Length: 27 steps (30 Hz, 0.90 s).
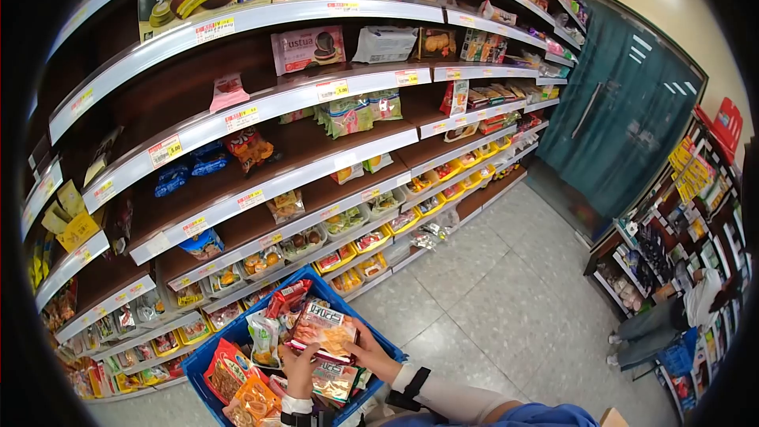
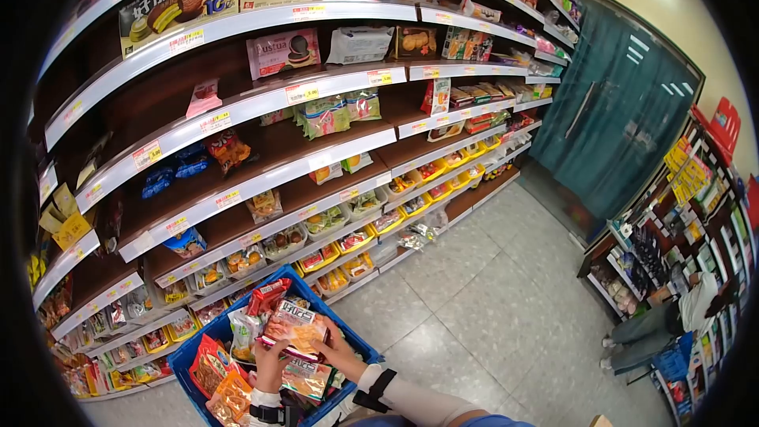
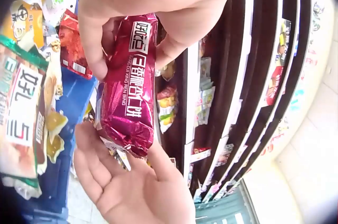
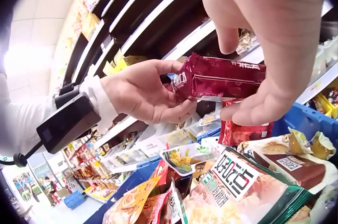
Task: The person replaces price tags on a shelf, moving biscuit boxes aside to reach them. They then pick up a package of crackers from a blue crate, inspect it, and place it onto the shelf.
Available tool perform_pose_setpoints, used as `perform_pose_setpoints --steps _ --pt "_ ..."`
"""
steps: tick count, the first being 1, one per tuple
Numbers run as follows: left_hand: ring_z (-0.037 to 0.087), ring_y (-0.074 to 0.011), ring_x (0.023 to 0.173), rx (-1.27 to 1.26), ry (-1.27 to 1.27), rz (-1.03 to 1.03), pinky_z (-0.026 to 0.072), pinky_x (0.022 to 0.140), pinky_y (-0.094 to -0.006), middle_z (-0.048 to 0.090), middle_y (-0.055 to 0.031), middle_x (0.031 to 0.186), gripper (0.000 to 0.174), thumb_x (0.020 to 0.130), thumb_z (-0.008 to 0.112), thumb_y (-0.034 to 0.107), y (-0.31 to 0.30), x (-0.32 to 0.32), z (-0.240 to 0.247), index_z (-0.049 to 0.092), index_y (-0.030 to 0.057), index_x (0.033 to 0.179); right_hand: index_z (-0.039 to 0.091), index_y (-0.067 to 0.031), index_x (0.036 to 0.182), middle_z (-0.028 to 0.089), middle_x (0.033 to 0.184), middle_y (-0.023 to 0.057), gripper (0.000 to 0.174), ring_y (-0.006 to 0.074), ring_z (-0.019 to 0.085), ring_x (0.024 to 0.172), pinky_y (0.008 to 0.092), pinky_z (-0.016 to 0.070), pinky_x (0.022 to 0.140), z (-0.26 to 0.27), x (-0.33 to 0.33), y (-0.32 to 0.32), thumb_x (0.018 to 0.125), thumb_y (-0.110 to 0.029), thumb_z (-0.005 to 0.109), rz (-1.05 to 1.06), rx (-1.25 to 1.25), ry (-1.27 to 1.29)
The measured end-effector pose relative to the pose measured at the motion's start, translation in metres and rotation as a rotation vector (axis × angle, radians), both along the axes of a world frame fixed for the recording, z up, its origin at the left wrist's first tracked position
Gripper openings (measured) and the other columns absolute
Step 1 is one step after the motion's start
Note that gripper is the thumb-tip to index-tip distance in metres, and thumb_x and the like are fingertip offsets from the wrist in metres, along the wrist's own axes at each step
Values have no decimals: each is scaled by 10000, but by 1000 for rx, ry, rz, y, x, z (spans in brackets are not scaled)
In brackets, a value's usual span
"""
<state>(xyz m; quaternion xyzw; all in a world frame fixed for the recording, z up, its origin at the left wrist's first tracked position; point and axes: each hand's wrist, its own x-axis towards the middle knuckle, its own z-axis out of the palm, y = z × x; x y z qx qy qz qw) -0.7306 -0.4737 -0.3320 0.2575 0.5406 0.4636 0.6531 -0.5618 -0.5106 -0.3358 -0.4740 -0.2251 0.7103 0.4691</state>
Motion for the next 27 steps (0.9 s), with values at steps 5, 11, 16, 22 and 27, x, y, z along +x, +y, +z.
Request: perform_pose_setpoints --steps 5,11,16,22,27 --pt "604 -187 903 58 -92 -132 539 717 -329 576 -81 1052 406 829 648 65 -18 14 31 420 62 1164 73 -113 1482 383 1389 112 777 171 474 1168 284 396 968 11 18 -9 900 -68 585 -156 383 -146" --pt "629 -171 875 100 -107 -210 547 730 -314 620 -67 987 352 883 616 142 -22 40 65 484 51 1196 103 -87 1482 341 1434 104 768 170 417 1245 299 358 1018 41 78 -13 886 -26 584 -139 505 -125" --pt "638 -144 868 178 -53 -271 549 713 -293 648 -46 966 399 893 604 123 -26 105 66 478 48 1264 112 -61 1476 313 1450 103 770 169 393 1265 302 340 1035 57 152 -26 874 1 587 -133 557 -127" --pt "611 -74 805 230 8 -342 494 665 -219 642 17 904 224 899 612 151 -28 223 72 577 73 1106 121 -75 1480 338 1432 100 779 171 415 1248 310 356 1024 59 271 -51 860 13 584 -235 672 -253" --pt "566 -39 695 232 -59 -459 432 620 -187 622 48 819 139 913 598 207 -23 322 68 625 77 953 144 -78 1477 384 1404 110 752 177 474 1192 311 395 990 69 356 -83 861 -8 571 -354 610 -280"
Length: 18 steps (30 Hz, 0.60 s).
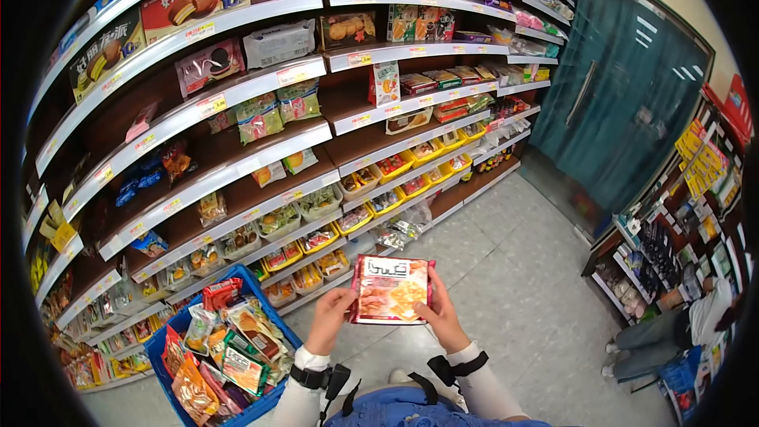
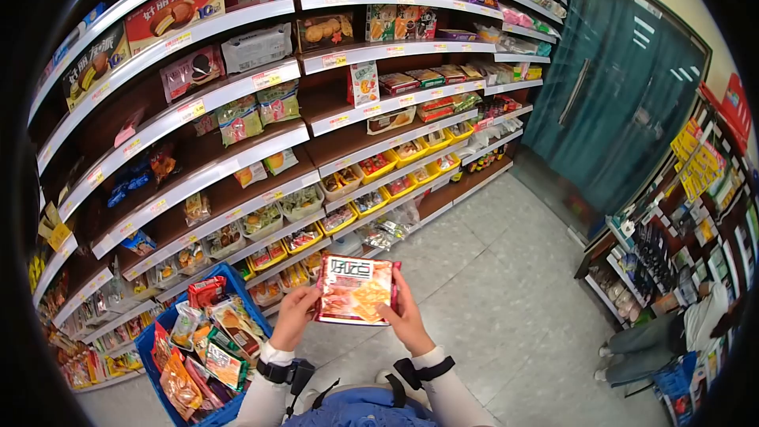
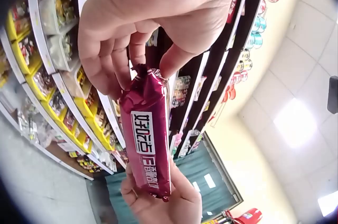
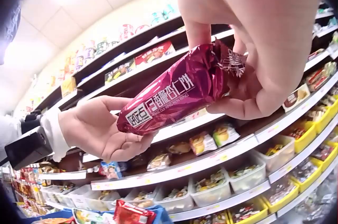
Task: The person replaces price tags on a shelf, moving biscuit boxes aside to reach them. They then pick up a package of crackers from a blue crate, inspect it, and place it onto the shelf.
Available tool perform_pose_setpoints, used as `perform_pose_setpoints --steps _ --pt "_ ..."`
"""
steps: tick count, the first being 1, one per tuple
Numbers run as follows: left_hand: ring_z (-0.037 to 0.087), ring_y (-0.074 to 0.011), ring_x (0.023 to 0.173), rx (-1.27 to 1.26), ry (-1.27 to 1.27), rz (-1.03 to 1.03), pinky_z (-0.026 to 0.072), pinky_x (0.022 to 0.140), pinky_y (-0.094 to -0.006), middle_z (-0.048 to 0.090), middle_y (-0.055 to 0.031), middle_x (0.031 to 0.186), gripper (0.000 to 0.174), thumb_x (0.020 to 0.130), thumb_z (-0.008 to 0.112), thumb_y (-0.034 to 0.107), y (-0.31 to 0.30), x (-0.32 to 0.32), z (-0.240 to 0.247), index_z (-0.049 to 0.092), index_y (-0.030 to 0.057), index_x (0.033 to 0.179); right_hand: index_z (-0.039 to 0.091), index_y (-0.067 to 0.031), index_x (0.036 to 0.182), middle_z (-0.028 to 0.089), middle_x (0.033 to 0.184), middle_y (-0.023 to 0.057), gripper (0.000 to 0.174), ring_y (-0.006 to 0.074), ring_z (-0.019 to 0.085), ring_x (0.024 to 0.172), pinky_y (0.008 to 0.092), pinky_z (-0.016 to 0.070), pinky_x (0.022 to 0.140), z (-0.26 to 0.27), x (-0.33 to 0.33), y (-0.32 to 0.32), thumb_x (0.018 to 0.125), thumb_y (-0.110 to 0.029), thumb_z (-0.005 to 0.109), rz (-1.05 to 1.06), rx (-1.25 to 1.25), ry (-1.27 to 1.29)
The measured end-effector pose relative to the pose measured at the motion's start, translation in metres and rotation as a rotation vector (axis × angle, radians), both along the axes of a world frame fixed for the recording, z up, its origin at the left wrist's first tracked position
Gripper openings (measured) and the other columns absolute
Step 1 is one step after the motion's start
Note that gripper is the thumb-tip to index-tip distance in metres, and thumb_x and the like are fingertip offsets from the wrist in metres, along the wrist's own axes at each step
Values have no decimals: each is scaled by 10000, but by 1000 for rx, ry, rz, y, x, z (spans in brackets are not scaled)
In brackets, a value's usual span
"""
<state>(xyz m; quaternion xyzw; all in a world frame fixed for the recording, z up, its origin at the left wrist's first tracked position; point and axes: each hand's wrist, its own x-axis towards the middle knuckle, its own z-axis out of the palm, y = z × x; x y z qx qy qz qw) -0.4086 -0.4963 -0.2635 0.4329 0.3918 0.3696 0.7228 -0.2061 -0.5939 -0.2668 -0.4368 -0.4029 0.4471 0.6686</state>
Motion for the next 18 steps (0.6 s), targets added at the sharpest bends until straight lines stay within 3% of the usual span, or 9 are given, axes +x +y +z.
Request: perform_pose_setpoints --steps 5,10,13,15,18 --pt "535 -21 644 -118 -69 -156 404 560 -183 605 61 755 179 919 585 280 -2 57 1 629 109 884 192 -73 1468 428 1372 104 707 164 496 1164 305 410 975 8 52 -15 871 -46 570 -53 -108 -23" --pt "456 -10 597 -61 -119 -208 359 538 -192 530 80 679 182 931 570 246 9 77 5 583 124 797 208 -71 1463 438 1365 102 708 165 499 1162 304 410 974 7 69 -10 863 -39 581 -75 -83 32" --pt "394 -6 592 74 -57 -118 319 529 -192 473 86 656 204 929 574 196 20 89 2 543 101 752 218 -69 1460 439 1364 102 706 166 500 1163 303 411 972 5 78 3 859 -36 587 -70 -96 49" --pt "370 -5 606 338 63 -61 302 535 -184 454 80 659 210 924 580 165 32 98 -8 522 73 744 219 -69 1459 439 1363 102 705 166 500 1163 304 413 970 5 86 15 859 -35 588 -68 -97 26" --pt "358 -11 610 371 84 -58 299 543 -183 435 76 656 223 923 579 157 52 114 -8 507 57 738 220 -69 1458 446 1356 102 705 166 503 1159 304 416 966 7 101 33 859 -38 590 -72 -105 -5"
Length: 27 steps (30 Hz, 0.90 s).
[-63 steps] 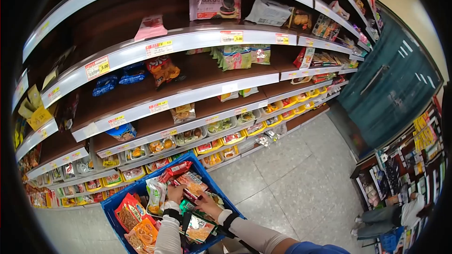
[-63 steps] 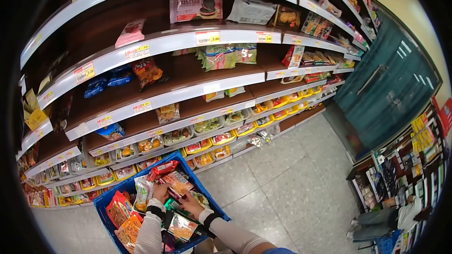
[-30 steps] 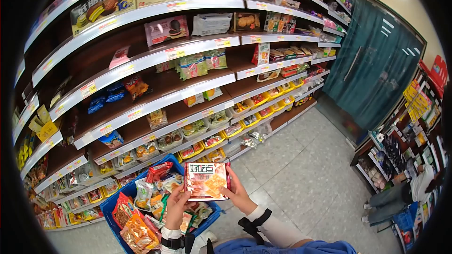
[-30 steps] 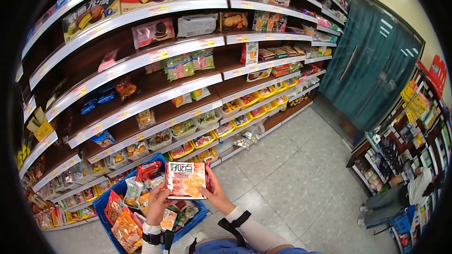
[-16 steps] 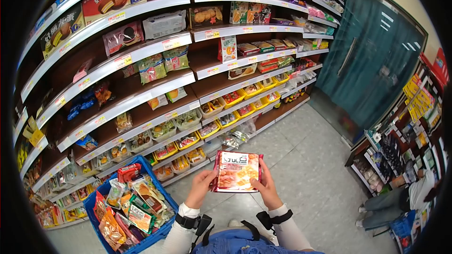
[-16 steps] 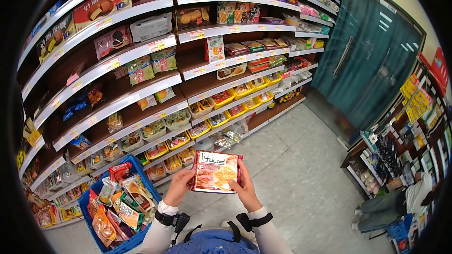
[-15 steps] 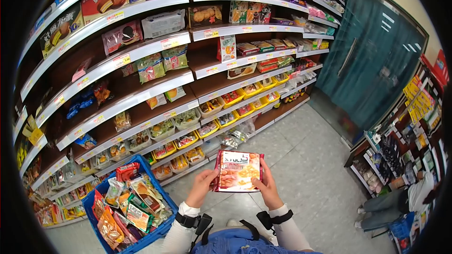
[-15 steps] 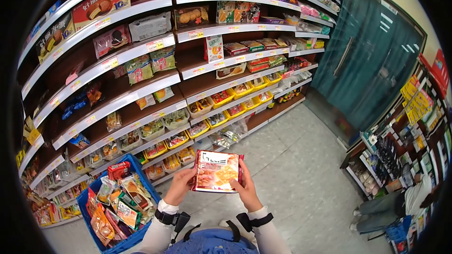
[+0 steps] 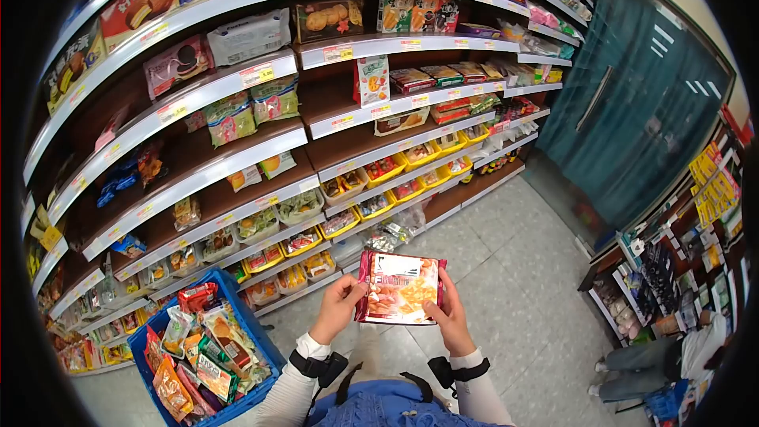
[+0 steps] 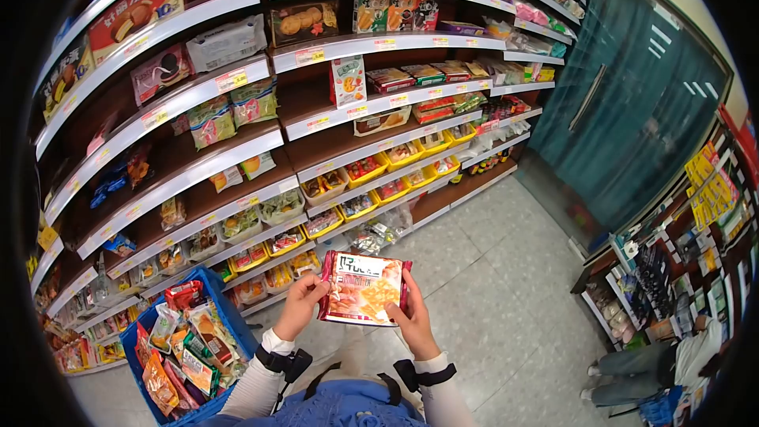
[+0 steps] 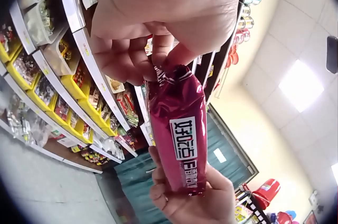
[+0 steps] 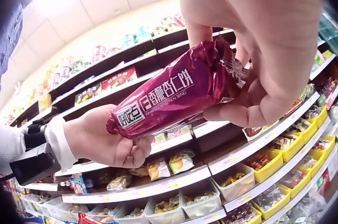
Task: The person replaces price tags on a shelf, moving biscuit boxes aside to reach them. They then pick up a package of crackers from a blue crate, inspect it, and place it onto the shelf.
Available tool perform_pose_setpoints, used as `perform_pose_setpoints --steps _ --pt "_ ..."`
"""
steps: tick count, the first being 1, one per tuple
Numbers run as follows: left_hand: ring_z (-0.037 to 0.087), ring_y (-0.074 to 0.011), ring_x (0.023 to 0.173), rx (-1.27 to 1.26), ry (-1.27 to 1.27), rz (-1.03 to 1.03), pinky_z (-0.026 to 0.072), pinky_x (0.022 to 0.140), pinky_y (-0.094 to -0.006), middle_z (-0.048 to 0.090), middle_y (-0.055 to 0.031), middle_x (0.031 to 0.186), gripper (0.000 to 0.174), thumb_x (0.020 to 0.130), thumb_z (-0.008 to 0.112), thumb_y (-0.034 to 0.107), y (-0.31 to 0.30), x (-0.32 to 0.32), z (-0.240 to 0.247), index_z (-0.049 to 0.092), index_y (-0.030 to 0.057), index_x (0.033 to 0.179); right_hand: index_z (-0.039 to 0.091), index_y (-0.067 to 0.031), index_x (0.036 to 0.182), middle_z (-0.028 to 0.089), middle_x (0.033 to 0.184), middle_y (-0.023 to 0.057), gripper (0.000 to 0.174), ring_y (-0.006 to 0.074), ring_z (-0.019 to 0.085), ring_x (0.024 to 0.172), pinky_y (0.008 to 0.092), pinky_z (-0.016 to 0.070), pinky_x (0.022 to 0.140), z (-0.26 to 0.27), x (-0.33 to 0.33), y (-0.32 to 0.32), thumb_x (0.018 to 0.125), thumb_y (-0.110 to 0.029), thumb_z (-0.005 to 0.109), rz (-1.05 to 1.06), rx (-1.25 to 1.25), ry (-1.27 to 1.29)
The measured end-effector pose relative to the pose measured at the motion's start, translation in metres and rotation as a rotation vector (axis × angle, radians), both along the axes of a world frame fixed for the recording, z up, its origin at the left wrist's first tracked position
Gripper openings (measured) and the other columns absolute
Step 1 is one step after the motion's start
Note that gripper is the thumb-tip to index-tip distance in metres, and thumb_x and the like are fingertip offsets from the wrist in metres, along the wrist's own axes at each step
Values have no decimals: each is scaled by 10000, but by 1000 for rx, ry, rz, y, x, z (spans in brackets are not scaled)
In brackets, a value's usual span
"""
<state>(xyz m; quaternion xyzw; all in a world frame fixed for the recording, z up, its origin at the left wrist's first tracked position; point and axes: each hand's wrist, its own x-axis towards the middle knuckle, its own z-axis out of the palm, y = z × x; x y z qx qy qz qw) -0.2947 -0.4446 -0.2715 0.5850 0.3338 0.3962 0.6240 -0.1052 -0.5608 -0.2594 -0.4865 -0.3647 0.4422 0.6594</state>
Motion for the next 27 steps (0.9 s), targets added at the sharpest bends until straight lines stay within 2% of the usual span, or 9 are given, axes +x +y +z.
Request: perform_pose_setpoints --steps 6,7,9,14,17,19,23,25,27 --pt "344 -12 603 -317 -101 -133 284 534 -197 422 79 644 228 919 587 147 66 51 14 512 52 725 221 -65 1456 462 1330 98 706 160 509 1137 298 423 953 6 43 55 860 -43 597 -68 21 -21" --pt "344 -12 603 -312 -108 -146 284 534 -197 422 79 644 228 919 587 147 81 60 9 512 52 725 219 -58 1455 458 1325 95 703 154 505 1128 294 425 949 9 51 66 863 -40 599 -71 19 -28" --pt "349 -17 594 -41 -90 -154 288 525 -202 426 79 642 237 922 583 146 113 79 2 517 51 715 223 -70 1457 474 1317 96 706 160 521 1120 299 436 936 16 66 88 859 -44 598 -100 6 -62" --pt "414 -35 599 207 10 -71 362 536 -215 461 33 628 189 897 606 139 171 119 13 553 8 772 230 -89 1458 506 1294 96 706 160 551 1087 289 459 897 33 97 143 856 -55 597 -156 9 -111" --pt "434 -41 605 335 100 -8 382 543 -221 478 22 632 184 895 606 135 197 131 22 557 4 776 234 -77 1456 476 1309 89 696 146 516 1110 281 436 927 34 111 171 865 -46 601 -160 1 -69" --pt "422 -42 595 292 85 -16 368 528 -225 475 23 626 189 894 608 140 215 135 19 560 5 771 242 -63 1451 466 1325 94 682 151 510 1124 287 427 942 35 118 188 869 -42 597 -138 -88 -85" --pt "387 -29 582 231 116 -54 314 500 -219 442 44 608 181 903 597 139 239 142 18 557 11 782 254 -47 1444 453 1339 100 667 155 495 1146 292 416 958 27 130 216 873 -46 599 -136 -24 -63" --pt "368 -18 576 131 60 -111 301 500 -204 429 61 613 168 916 583 137 249 150 20 551 17 802 269 -71 1444 528 1272 94 666 153 553 1069 273 450 895 23 141 228 865 -64 599 -175 34 -104" --pt "369 -14 582 126 52 -116 300 505 -198 433 63 626 163 921 578 135 257 160 21 550 20 809 276 -65 1441 530 1271 92 659 150 552 1069 273 448 899 23 152 240 867 -67 599 -184 68 -93"
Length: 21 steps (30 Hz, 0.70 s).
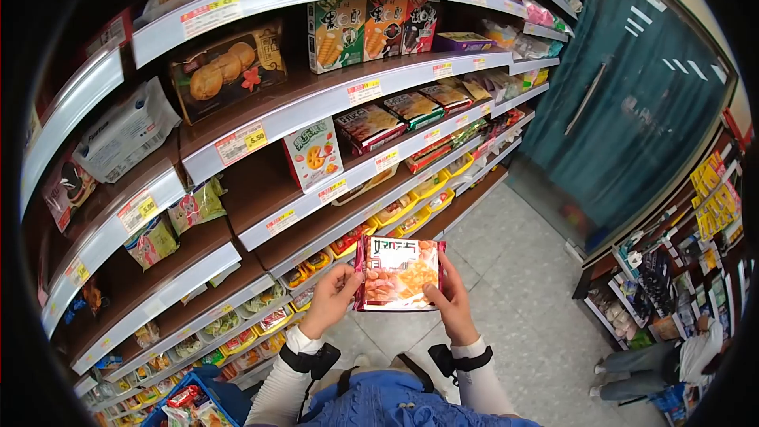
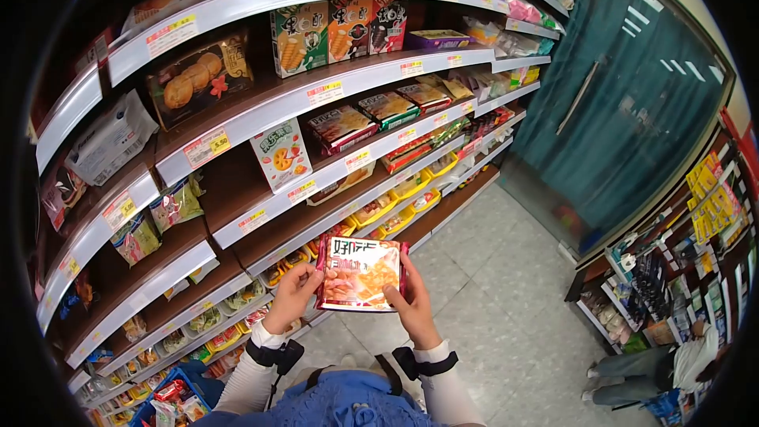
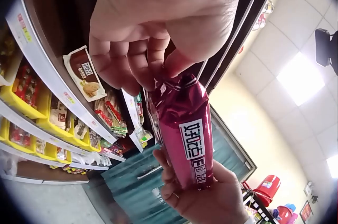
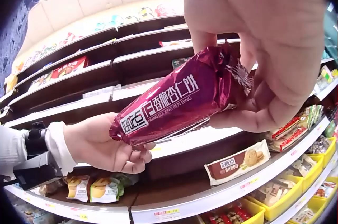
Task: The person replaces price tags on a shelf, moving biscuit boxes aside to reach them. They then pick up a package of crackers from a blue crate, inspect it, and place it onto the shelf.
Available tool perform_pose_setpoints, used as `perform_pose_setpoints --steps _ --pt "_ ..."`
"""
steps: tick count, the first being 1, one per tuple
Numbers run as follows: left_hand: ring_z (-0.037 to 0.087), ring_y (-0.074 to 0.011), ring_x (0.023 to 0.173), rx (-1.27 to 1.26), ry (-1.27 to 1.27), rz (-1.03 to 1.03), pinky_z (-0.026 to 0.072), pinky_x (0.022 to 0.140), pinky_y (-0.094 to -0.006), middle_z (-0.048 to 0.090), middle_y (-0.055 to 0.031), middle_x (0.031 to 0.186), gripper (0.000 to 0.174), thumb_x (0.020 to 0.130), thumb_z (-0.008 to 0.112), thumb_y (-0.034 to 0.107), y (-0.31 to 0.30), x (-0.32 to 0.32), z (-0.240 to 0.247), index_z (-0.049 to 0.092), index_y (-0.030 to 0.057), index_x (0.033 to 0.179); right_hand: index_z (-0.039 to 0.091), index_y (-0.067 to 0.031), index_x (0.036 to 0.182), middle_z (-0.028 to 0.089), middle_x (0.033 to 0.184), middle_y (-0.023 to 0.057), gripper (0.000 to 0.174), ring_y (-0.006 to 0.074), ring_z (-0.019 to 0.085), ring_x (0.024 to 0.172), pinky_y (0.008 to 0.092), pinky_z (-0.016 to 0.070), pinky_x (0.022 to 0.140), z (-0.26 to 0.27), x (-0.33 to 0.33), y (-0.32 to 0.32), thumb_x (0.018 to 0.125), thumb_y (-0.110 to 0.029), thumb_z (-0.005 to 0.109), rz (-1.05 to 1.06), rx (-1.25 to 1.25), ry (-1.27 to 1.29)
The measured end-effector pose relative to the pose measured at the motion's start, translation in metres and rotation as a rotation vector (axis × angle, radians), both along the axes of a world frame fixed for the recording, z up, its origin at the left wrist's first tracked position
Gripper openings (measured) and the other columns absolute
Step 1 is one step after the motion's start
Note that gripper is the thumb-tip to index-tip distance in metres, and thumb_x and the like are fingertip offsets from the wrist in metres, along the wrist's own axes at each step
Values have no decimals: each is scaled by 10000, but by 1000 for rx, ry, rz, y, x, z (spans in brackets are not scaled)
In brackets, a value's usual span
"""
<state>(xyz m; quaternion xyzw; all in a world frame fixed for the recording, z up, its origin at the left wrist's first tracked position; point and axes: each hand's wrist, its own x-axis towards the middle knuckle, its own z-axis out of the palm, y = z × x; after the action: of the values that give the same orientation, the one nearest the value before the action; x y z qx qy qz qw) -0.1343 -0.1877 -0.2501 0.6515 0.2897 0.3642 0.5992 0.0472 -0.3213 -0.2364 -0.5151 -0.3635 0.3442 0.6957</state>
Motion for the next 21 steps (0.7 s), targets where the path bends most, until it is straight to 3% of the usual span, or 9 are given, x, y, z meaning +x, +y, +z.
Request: perform_pose_setpoints --steps 6,8,9,14,21 --pt "404 0 609 -82 -78 50 325 533 -177 484 70 685 117 933 559 111 14 37 12 547 31 848 275 -35 1434 489 1312 104 633 169 512 1154 304 420 960 10 47 32 879 -52 578 106 -32 9" --pt "426 1 630 -117 -78 105 346 553 -173 503 68 705 106 934 557 103 19 50 7 546 34 855 259 -25 1437 472 1326 117 638 174 503 1164 303 412 967 8 67 50 879 -31 569 165 67 -8" --pt "432 1 641 -122 -101 142 353 563 -172 507 65 713 103 935 554 99 21 59 9 544 34 856 254 -3 1429 422 1365 121 652 185 454 1215 308 364 1018 13 78 57 868 1 586 220 46 31" --pt "503 -24 709 -158 -129 212 426 647 -188 573 24 770 124 953 521 112 34 111 10 551 23 871 213 -14 1442 412 1369 135 692 188 458 1209 305 368 1010 20 140 89 861 11 588 279 87 -36" --pt "526 -33 705 -151 -151 289 439 628 -195 583 21 771 112 951 528 129 37 172 18 551 46 880 188 -35 1451 466 1302 144 720 180 507 1138 299 412 957 30 202 108 857 -2 595 340 54 -31"
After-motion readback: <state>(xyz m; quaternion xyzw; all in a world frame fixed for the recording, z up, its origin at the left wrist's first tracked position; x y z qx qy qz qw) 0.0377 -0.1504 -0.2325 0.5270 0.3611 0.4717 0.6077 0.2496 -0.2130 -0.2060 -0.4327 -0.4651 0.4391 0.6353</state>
